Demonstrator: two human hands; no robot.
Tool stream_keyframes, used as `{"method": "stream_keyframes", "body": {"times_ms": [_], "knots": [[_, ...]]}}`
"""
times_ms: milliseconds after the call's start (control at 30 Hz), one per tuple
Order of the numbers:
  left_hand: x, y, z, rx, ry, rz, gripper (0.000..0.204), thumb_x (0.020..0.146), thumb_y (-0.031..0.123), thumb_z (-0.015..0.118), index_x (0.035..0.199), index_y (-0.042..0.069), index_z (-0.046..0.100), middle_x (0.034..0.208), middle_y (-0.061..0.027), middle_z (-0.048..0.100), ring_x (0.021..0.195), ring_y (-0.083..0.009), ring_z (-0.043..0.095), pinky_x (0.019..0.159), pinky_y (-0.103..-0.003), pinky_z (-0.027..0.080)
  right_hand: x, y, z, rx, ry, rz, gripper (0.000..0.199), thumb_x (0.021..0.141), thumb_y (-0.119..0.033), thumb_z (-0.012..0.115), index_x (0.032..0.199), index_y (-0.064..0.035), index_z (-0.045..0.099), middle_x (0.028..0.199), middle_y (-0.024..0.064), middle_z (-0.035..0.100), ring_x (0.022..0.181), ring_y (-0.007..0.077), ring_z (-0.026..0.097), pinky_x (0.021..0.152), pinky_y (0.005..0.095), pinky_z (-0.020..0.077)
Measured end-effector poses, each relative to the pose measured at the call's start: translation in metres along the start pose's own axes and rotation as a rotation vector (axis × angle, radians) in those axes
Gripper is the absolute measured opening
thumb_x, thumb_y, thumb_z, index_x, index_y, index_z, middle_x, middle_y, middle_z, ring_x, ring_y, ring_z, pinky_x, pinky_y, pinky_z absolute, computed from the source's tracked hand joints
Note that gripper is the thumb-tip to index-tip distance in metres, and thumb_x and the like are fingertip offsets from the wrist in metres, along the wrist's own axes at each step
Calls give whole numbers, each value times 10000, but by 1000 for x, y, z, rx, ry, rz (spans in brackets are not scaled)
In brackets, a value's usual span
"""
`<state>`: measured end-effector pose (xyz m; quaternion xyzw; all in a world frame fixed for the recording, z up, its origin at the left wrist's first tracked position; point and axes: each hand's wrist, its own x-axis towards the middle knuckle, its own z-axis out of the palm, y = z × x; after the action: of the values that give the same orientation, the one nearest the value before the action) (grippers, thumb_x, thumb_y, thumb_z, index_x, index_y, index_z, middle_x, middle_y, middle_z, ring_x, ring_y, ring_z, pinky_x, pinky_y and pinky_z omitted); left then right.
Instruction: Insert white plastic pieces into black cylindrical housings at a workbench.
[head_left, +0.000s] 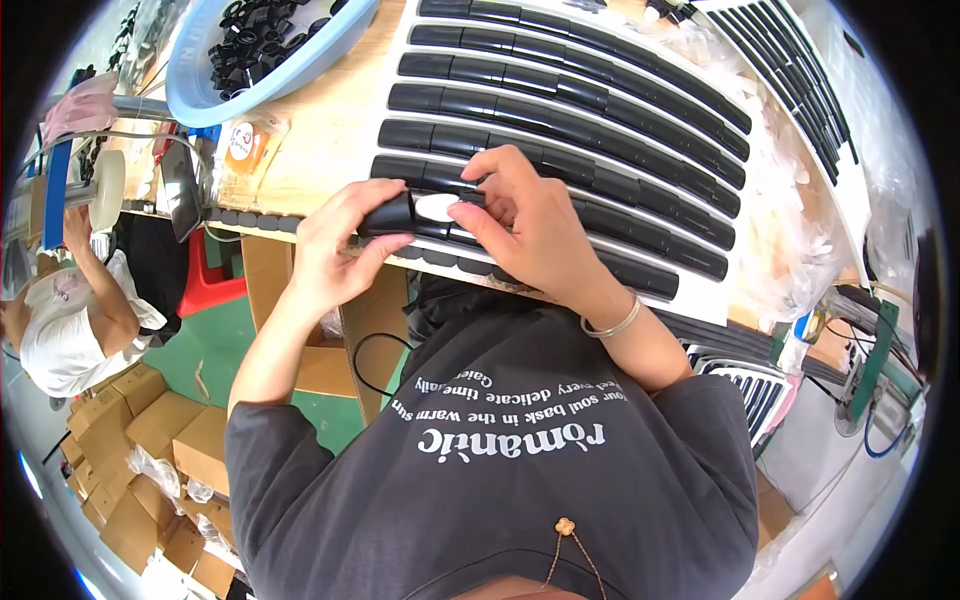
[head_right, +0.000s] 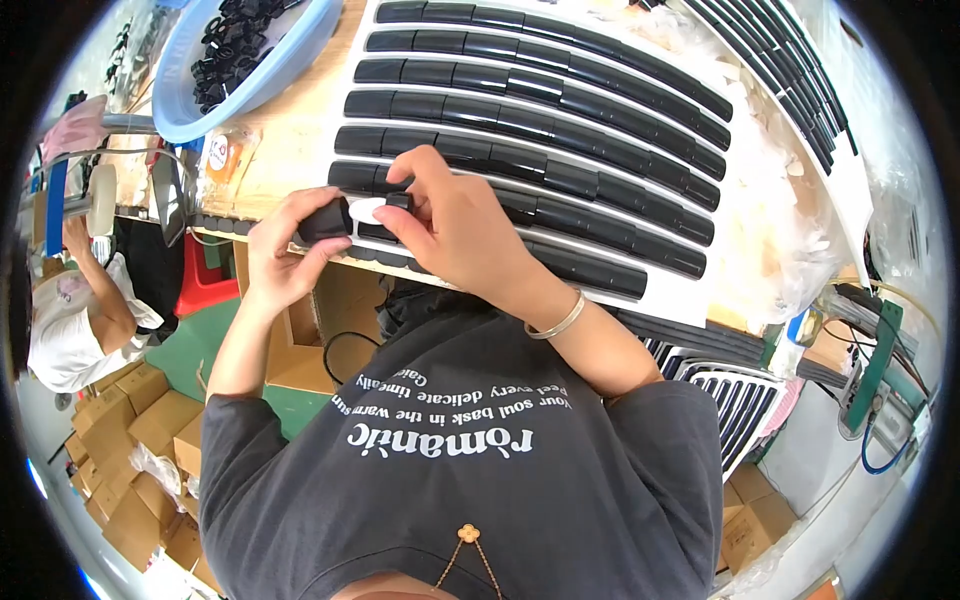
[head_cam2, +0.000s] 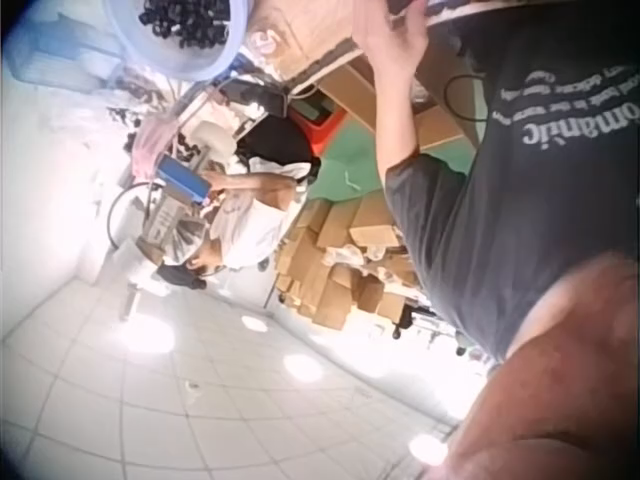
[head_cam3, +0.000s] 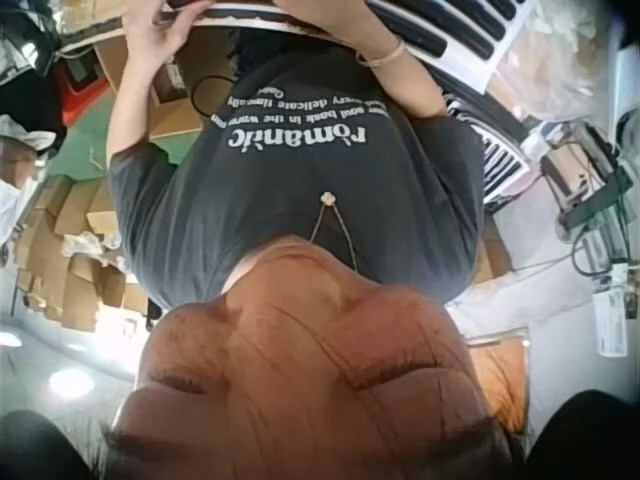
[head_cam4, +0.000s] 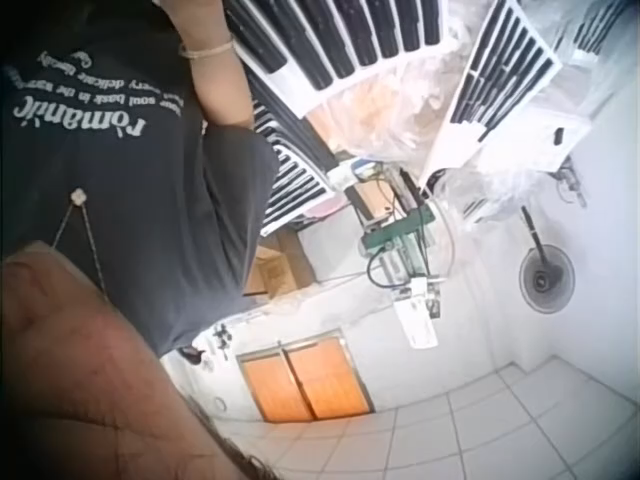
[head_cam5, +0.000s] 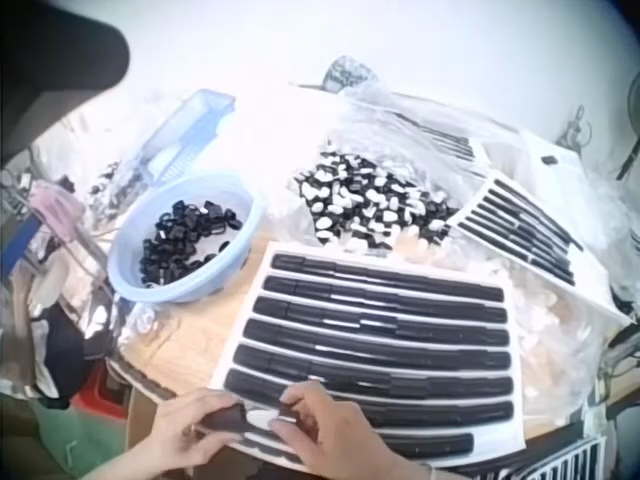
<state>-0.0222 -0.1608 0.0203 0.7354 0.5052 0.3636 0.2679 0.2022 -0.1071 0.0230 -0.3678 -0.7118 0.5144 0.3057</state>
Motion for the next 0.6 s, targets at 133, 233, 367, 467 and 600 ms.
{"method": "stream_keyframes", "body": {"times_ms": [133,233,367,467,600], "knots": [[4,2,5,-6,8,37,458,678,8,783,1103,4,612,1026,-151,653,930,-299,646,797,-339,520,-1,-1,-2,22,-14,-22,282,853,-61,682,1049,-27,482,549,-10,445,489,37,386,456,217,291],[10,11,16,-45,-4,108,444,670,-22,773,1084,-29,611,1008,-167,658,892,-272,649,772,-323,509,1,-3,6,108,-30,-50,282,854,-57,680,1055,-26,484,553,-19,448,499,39,390,461,221,296],[16,15,20,-80,7,131,434,664,-26,775,1068,-43,616,1012,-178,656,896,-277,650,787,-332,510,0,-3,-1,95,-47,-51,291,853,-65,685,1056,-30,480,547,-18,440,492,47,378,464,226,295],[15,14,23,-82,14,129,445,641,-4,798,1053,-23,630,1010,-153,659,887,-300,651,772,-341,521,0,-8,-6,88,-91,-2,277,869,-85,670,1059,-27,477,603,2,467,511,56,382,486,224,307],[18,19,30,-169,27,102,442,644,7,808,1050,-23,637,1007,-155,664,887,-281,661,782,-332,527,1,7,3,189,75,-104,312,967,-254,546,1162,-27,460,883,57,536,672,78,438,625,240,380]]}}
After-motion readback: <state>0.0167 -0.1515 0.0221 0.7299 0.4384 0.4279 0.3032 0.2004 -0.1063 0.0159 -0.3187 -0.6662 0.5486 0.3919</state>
